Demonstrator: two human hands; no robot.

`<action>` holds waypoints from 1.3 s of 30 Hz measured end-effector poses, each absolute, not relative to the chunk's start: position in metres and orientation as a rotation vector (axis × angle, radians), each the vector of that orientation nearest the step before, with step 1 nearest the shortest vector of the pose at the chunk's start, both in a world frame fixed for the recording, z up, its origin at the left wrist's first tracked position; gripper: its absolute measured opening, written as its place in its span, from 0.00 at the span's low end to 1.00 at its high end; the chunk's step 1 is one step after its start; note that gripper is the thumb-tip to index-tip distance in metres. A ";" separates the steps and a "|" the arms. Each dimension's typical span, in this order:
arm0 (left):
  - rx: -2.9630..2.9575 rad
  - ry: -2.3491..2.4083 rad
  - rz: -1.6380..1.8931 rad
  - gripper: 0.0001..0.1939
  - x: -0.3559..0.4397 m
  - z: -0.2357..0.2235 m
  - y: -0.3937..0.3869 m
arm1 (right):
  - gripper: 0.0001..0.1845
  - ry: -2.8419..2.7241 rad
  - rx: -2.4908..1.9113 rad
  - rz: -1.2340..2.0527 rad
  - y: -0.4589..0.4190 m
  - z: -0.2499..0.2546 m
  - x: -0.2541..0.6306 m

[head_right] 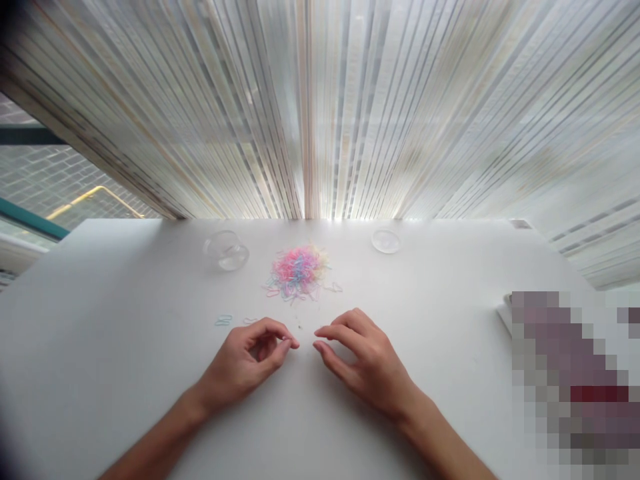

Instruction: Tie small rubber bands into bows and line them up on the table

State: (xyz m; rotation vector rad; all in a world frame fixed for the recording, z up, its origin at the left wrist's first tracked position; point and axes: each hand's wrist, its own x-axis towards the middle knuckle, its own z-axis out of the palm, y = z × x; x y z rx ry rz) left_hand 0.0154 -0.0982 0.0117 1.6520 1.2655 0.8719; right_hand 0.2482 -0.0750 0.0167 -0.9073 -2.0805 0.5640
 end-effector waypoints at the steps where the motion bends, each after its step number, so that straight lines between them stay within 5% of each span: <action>1: 1.725 1.256 0.869 0.05 0.016 0.013 -0.099 | 0.07 -2.096 -0.876 0.562 -0.078 0.018 0.246; 7: 2.041 1.075 0.885 0.05 0.018 0.015 -0.100 | 0.02 -2.182 -0.822 0.611 -0.085 0.018 0.239; 15: 2.015 1.070 0.889 0.05 0.015 0.014 -0.100 | 0.15 -2.376 -0.874 0.535 -0.085 0.026 0.247; 21: 1.969 1.059 0.860 0.05 0.015 0.019 -0.100 | 0.04 -2.372 -0.888 0.537 -0.086 0.026 0.248; 39: 1.840 1.135 0.867 0.04 0.012 0.021 -0.099 | 0.07 -2.302 -0.862 0.534 -0.082 0.026 0.246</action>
